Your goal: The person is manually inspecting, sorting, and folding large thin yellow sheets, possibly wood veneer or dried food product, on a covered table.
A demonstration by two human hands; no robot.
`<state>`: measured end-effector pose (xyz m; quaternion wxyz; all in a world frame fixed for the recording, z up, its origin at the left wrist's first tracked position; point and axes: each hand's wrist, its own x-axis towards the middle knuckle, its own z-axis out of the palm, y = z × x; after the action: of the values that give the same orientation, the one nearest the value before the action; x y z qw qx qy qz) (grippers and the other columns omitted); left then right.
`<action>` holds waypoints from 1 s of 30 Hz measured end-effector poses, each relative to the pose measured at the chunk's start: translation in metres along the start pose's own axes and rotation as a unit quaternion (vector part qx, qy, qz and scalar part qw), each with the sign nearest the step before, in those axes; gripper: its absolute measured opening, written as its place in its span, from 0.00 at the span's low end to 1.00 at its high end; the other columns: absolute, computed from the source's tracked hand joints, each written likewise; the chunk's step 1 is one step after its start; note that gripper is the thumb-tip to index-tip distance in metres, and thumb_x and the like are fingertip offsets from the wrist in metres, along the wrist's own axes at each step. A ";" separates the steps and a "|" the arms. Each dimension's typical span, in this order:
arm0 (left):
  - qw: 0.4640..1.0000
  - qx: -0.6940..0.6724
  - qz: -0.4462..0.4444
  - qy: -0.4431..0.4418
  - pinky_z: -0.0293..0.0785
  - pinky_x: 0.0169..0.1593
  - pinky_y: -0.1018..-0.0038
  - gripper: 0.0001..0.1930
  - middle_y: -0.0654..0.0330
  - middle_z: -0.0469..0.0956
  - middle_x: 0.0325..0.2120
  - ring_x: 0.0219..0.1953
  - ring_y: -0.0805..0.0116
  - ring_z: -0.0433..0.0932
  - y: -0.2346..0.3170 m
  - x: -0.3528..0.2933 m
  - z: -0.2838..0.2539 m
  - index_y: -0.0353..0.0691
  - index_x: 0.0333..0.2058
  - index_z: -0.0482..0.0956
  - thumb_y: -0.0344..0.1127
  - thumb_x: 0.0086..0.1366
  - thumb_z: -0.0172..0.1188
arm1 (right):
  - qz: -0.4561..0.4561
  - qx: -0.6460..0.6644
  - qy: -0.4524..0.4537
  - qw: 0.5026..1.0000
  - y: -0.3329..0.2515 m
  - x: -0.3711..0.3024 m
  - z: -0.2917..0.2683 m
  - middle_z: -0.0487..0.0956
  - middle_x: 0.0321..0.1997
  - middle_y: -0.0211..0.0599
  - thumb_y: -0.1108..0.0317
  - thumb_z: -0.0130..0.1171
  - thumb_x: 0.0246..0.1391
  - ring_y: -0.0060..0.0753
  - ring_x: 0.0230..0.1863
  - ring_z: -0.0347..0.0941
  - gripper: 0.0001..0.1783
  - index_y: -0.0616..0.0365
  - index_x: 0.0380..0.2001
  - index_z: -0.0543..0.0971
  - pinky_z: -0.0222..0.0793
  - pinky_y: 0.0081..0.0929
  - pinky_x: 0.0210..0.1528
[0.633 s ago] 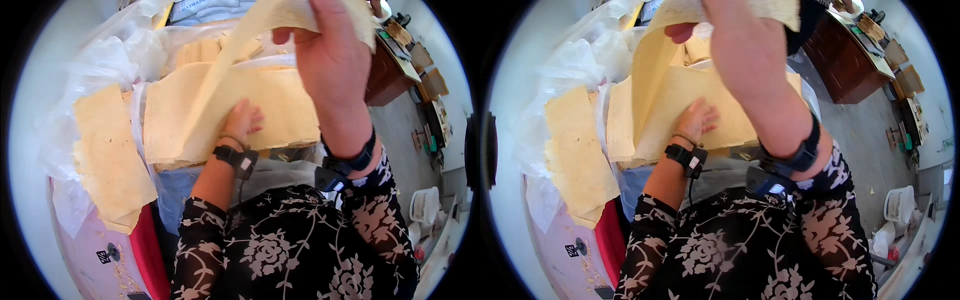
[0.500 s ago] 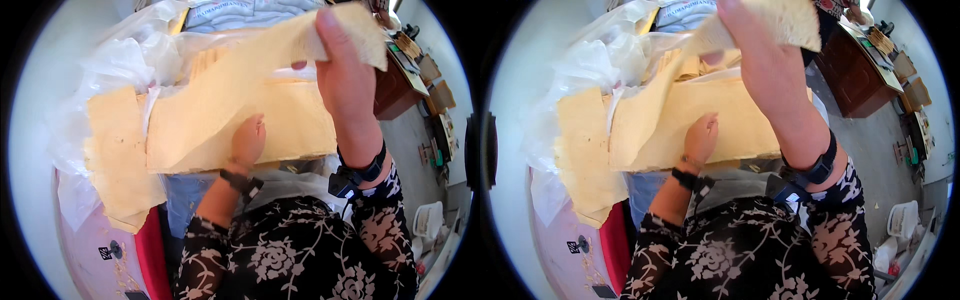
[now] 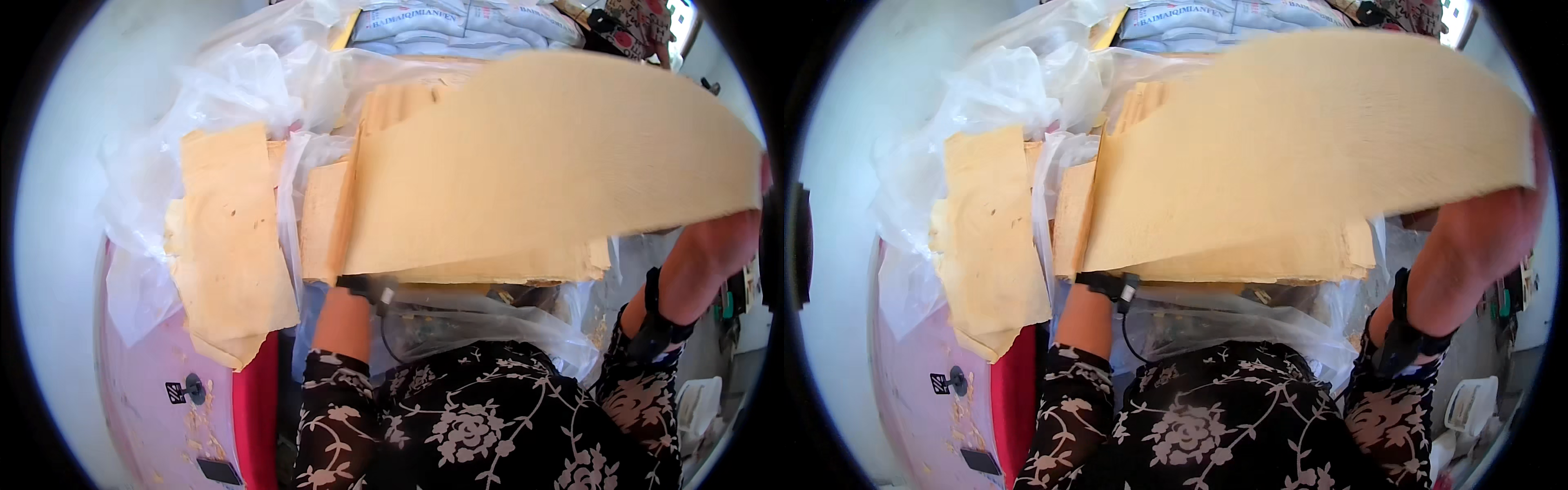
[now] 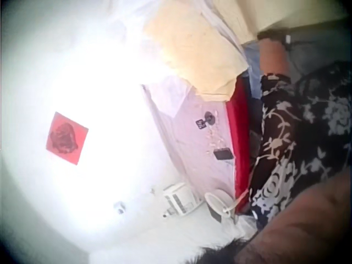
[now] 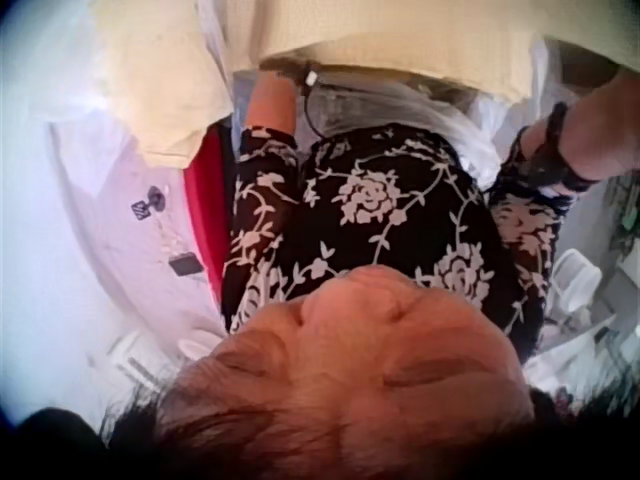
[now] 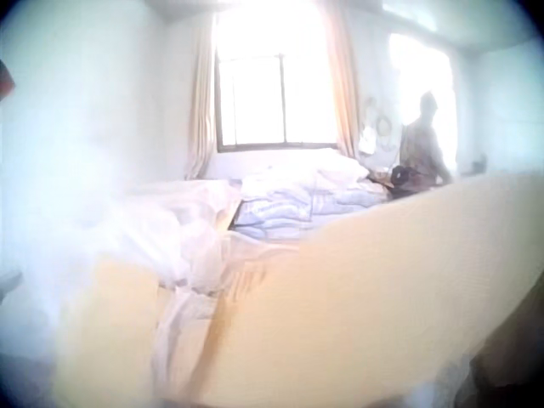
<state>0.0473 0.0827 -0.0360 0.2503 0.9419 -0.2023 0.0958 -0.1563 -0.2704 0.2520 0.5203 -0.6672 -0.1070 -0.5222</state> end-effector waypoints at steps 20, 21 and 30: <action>0.743 -0.625 -0.232 0.063 0.75 0.40 0.76 0.18 0.58 0.79 0.42 0.44 0.72 0.77 -0.078 0.005 -0.005 0.34 0.49 0.76 0.43 0.70 0.54 | 0.504 -0.001 0.037 0.863 0.129 -0.113 -0.095 0.81 0.47 0.41 0.56 0.51 0.67 0.34 0.44 0.79 0.21 0.62 0.52 0.75 0.78 0.36 0.48; 0.734 -0.615 -0.285 0.034 0.74 0.35 0.77 0.18 0.61 0.80 0.37 0.38 0.74 0.78 -0.070 -0.006 -0.022 0.34 0.45 0.77 0.45 0.70 0.54 | 0.560 0.024 0.099 0.823 0.130 -0.135 -0.091 0.80 0.50 0.41 0.56 0.50 0.67 0.38 0.46 0.79 0.22 0.61 0.56 0.73 0.78 0.37 0.48; 0.846 -0.397 -0.344 -0.091 0.66 0.25 0.80 0.11 0.65 0.78 0.27 0.24 0.76 0.73 -0.015 -0.161 -0.044 0.39 0.38 0.79 0.41 0.66 0.61 | 0.575 0.152 0.187 0.782 0.132 -0.240 -0.113 0.72 0.62 0.43 0.67 0.48 0.68 0.42 0.60 0.72 0.23 0.61 0.63 0.65 0.71 0.40 0.61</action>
<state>-0.0946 0.1704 -0.0505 0.5998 0.7761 0.0922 -0.1715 -0.2356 -0.3230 -0.0283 0.8285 -0.4062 0.3177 -0.2183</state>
